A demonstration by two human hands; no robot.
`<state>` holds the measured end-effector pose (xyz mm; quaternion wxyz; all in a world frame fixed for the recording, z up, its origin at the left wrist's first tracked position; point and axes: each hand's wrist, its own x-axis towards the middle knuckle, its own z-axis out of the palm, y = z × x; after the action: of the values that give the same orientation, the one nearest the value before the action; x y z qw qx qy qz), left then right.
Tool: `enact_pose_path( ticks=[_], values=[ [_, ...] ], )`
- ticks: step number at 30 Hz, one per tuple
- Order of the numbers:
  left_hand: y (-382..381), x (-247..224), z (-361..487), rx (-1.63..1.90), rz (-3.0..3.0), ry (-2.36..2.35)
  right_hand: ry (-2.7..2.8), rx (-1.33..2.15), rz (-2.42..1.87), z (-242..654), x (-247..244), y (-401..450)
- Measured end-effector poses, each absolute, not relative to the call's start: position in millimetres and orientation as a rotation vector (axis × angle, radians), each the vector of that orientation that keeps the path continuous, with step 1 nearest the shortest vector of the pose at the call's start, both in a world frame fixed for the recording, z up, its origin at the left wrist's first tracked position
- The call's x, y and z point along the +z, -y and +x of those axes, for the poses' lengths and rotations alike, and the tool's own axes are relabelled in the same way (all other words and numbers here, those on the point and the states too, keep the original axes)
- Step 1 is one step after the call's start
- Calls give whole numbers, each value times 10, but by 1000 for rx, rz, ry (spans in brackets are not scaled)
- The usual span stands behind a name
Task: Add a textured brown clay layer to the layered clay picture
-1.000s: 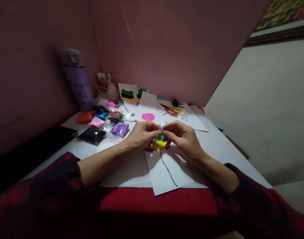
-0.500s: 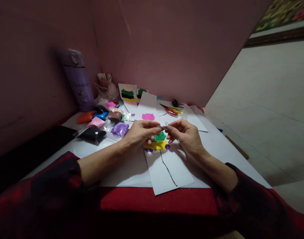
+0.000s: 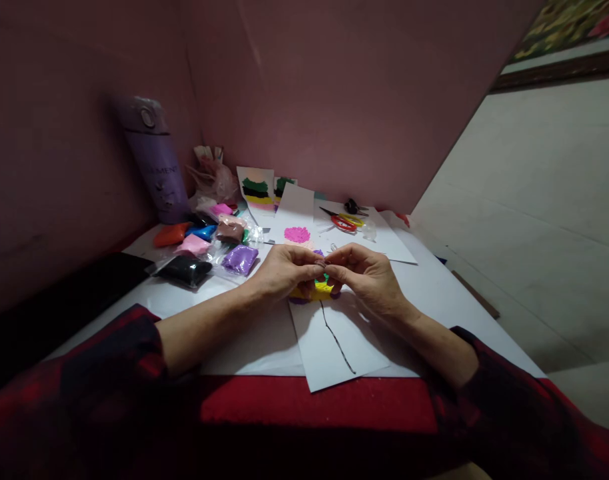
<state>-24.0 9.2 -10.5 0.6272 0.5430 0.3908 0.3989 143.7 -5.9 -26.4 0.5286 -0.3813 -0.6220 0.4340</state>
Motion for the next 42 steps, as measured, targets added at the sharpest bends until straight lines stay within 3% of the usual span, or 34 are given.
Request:
enact_pose_path(
  ticks=[12,20,42],
  values=[
    [-51,-45,-232,922,1238,-932,1550,1011,-886,1455,-236,76],
    [-105,-89,-257,1174,1120,-992,1333,934,-1024,1496,-259,-4],
    [-96,-119,-287,935,1235,-873,1515,1135,-856,1461,-245,66]
  ],
)
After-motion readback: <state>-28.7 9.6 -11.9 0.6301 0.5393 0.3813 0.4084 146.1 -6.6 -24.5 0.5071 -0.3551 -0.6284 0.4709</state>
